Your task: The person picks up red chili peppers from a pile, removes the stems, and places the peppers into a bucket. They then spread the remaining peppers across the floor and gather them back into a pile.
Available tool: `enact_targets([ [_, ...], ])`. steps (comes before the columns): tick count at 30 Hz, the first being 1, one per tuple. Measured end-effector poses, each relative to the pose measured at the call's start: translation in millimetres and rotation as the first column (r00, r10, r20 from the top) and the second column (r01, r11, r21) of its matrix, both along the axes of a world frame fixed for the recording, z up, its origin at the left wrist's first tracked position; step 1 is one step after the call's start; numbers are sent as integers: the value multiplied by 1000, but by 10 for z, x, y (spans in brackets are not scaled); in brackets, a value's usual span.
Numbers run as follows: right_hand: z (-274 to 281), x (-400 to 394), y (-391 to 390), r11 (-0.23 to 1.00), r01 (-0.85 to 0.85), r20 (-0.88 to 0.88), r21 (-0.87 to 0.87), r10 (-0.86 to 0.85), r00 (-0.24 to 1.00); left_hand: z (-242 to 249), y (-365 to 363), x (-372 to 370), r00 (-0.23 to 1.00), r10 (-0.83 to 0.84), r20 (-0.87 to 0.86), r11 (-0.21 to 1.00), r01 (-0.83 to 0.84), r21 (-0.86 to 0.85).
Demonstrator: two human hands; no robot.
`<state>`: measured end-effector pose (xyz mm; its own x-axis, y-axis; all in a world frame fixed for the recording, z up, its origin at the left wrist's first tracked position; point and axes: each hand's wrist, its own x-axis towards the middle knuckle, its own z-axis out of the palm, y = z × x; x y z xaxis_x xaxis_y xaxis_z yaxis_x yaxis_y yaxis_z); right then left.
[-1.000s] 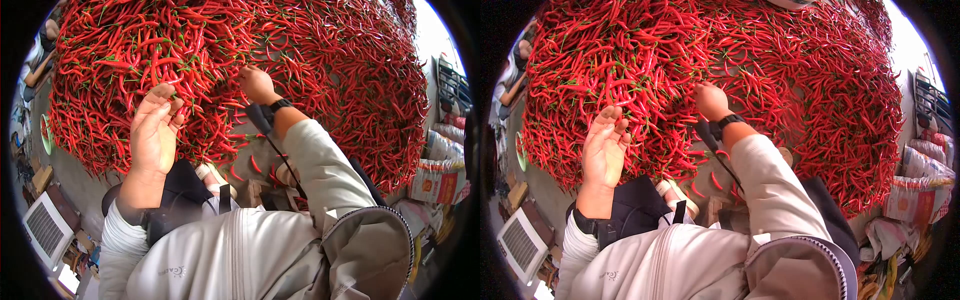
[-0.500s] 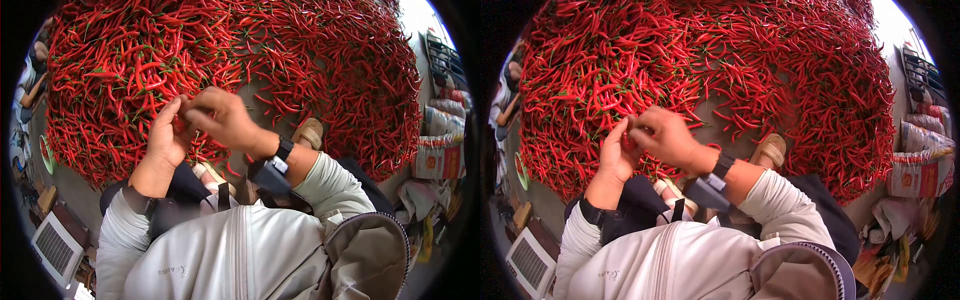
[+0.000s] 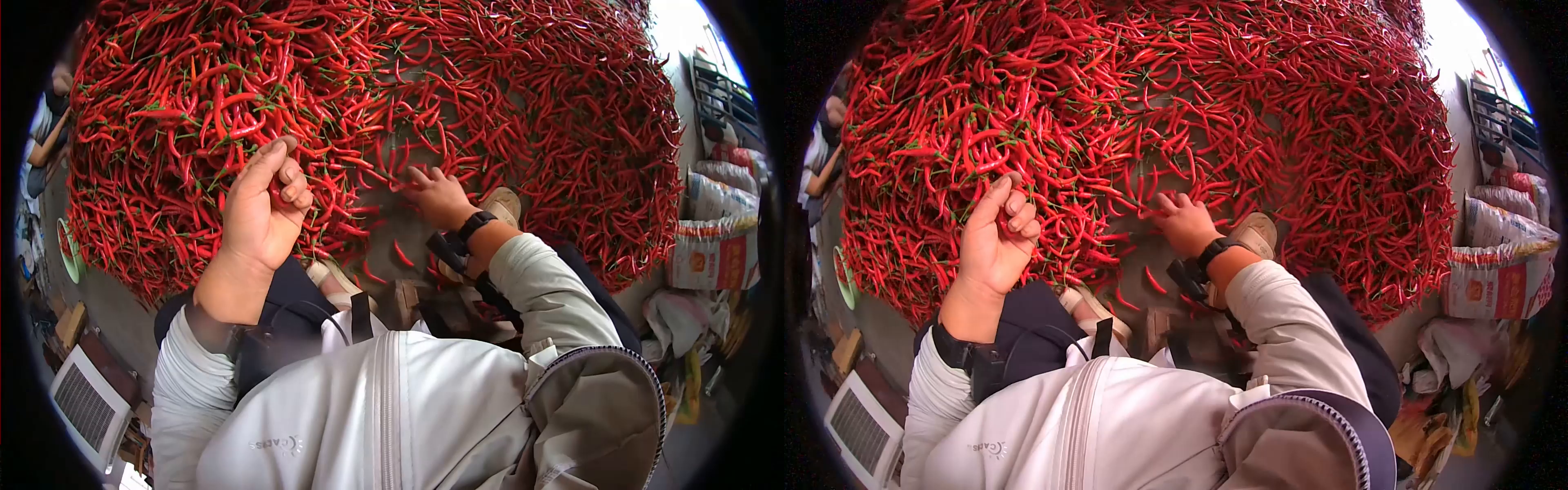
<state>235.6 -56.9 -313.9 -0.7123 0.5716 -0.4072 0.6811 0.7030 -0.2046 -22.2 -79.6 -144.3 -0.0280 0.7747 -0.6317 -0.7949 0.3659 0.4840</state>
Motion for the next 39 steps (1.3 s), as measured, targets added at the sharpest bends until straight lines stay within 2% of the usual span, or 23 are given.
enact_targets([
  [3, 52, 305, 69, 993, -41, 51, -113, 47, 998, 46, -22, 5, 1000, -3, -19, 1000, 3, 29],
  [5, -59, 562, 290, 835, -207, 24, -510, 255, 967, 58, -32, 10, 1000, -11, -15, 999, 12, 43],
  [7, 104, 643, 537, 872, -117, 83, -475, 177, 981, 63, -42, 10, 999, -19, -35, 999, 20, 39],
  [9, -48, 863, 789, 980, 23, -231, -196, -69, 970, 49, -55, -1, 999, -22, -35, 999, 23, 48],
  [11, 148, 689, 1038, 985, 172, 38, 9, -172, 984, 34, -48, -4, 999, -29, -35, 998, 31, 54],
  [13, -11, 515, 1183, 952, 267, -135, 150, -248, 959, 2, -42, -1, 999, -38, -36, 998, 40, 46],
  [15, -85, 213, 1209, 943, 250, -246, 221, -194, 950, -13, -32, 11, 998, -48, -42, 998, 50, 37],
  [17, -261, 21, 1253, 959, 231, -249, 167, -185, 951, -13, -13, 25, 996, -54, -72, 999, 54, -1],
  [19, -244, -66, 1258, 966, 243, -16, 92, -243, 970, -32, 1, 9, 995, -57, -76, 998, 57, 0],
  [21, -309, 167, 1346, 930, 340, -14, 140, -342, 940, -52, 11, -14, 996, -59, -73, 998, 59, 3],
  [23, -177, 388, 1339, 850, 410, 159, 331, -478, 864, -85, 11, -21, 996, -54, -76, 999, 53, -14],
  [25, -59, 504, 1307, 729, 571, 184, 377, -663, 726, -104, 14, -10, 996, -60, -66, 998, 59, -17],
  [26, -42, 540, 1228, 729, 507, 75, 460, -601, 796, -108, 11, 1, 996, -68, -64, 998, 66, -19],
  [27, -36, 560, 1141, 758, 404, -122, 512, -401, 908, -111, 6, 10, 996, -66, -59, 998, 65, -19],
  [28, -73, 479, 1075, 823, 330, -282, 461, -217, 935, -109, 3, 17, 996, -70, -58, 997, 69, -17],
  [29, -112, 396, 923, 923, 239, -157, 300, -199, 967, -104, 2, 19, 995, -75, -60, 997, 74, -14],
  [30, -254, 292, 753, 959, 180, -152, 218, -149, 977, -93, -4, 24, 995, -74, -63, 997, 73, -11],
  [31, -241, 128, 623, 990, 120, -16, 73, -119, 993, -76, -12, 31, 995, -70, -67, 997, 69, -19],
  [32, -231, 14, 493, 989, 121, 36, 82, -124, 992, -64, -15, 28, 995, -67, -75, 998, 65, -26],
  [33, -286, -40, 419, 986, 169, 88, -12, -167, 982, -58, -23, 24, 994, -66, -82, 998, 64, -24],
  [36, -415, -116, 377, 955, 283, 45, 89, -287, 957, -69, -46, 9, 994, -64, -83, 998, 64, -10],
  [38, -415, -84, 443, 929, 341, 113, -141, -327, 938, -117, -64, -20, 994, -72, -83, 997, 71, -14],
  [39, -361, -84, 469, 930, 344, 114, -130, -331, 937, -144, -57, -31, 994, -74, -84, 997, 73, -15],
])
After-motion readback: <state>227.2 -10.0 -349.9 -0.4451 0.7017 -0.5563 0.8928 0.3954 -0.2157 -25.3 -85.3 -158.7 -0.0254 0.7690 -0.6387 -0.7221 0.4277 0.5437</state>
